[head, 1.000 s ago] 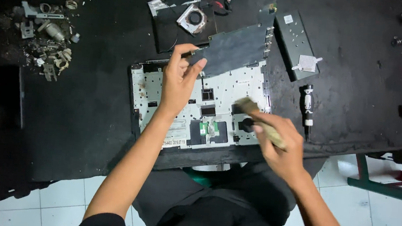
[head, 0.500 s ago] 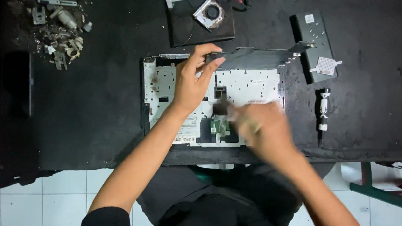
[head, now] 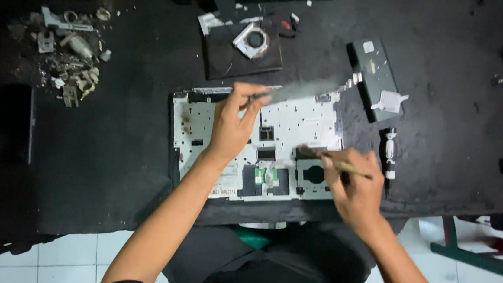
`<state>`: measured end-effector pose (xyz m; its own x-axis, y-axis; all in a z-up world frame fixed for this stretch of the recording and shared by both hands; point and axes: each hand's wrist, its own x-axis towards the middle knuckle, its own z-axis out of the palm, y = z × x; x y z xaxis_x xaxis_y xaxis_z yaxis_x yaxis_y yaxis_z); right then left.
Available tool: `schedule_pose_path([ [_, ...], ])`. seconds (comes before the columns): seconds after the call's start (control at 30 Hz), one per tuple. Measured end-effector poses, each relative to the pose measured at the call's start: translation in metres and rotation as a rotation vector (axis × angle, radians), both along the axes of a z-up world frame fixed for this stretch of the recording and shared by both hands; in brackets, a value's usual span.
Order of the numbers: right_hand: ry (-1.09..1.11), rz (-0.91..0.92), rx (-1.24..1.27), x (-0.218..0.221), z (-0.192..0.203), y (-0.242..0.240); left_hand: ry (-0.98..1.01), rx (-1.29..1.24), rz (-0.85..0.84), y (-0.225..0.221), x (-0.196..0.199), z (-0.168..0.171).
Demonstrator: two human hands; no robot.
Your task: Disassembling a laptop by removing screws and internal components, followed by cleaning the chassis with a brush.
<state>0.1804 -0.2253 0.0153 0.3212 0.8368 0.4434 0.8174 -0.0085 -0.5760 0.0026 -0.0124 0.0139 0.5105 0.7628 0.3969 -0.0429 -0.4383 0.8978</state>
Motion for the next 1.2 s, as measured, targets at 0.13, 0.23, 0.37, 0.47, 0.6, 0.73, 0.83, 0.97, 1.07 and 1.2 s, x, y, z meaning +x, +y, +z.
schedule_pose_path([
  [0.13, 0.291, -0.035, -0.058, -0.030, -0.016, -0.015, 0.045, 0.061, -0.039, -0.010, 0.007, 0.011],
  [0.23, 0.543, -0.074, -0.059, -0.042, 0.006, -0.019, 0.070, 0.054, -0.024, -0.013, 0.004, 0.008],
  [0.37, 0.427, 0.044, 0.100, -0.037, -0.005, -0.018, 0.107, -0.052, 0.047, -0.002, 0.010, 0.034],
  [0.47, 0.442, 0.053, 0.087, -0.035, -0.008, -0.023, 0.118, -0.189, 0.051, 0.002, 0.016, 0.048],
  [0.6, 0.404, 0.046, 0.097, -0.036, -0.009, -0.024, 0.181, -0.301, -0.008, 0.021, 0.032, 0.063],
  [0.73, 0.433, 0.063, 0.111, -0.032, -0.011, -0.026, 0.192, -0.222, -0.068, 0.057, 0.055, 0.066],
  [0.83, 0.416, 0.067, 0.121, -0.031, -0.008, -0.025, 0.343, -0.227, -0.090, 0.081, 0.069, 0.071],
  [0.97, 0.419, 0.058, 0.102, -0.030, -0.007, -0.025, 0.503, -0.308, -0.090, 0.102, 0.083, 0.071],
  [1.07, 0.417, 0.051, 0.091, -0.030, -0.007, -0.026, 0.558, -0.366, -0.089, 0.111, 0.090, 0.069],
  [1.2, 0.421, 0.043, 0.076, -0.032, -0.010, -0.027, 0.598, -0.407, -0.100, 0.124, 0.096, 0.060],
])
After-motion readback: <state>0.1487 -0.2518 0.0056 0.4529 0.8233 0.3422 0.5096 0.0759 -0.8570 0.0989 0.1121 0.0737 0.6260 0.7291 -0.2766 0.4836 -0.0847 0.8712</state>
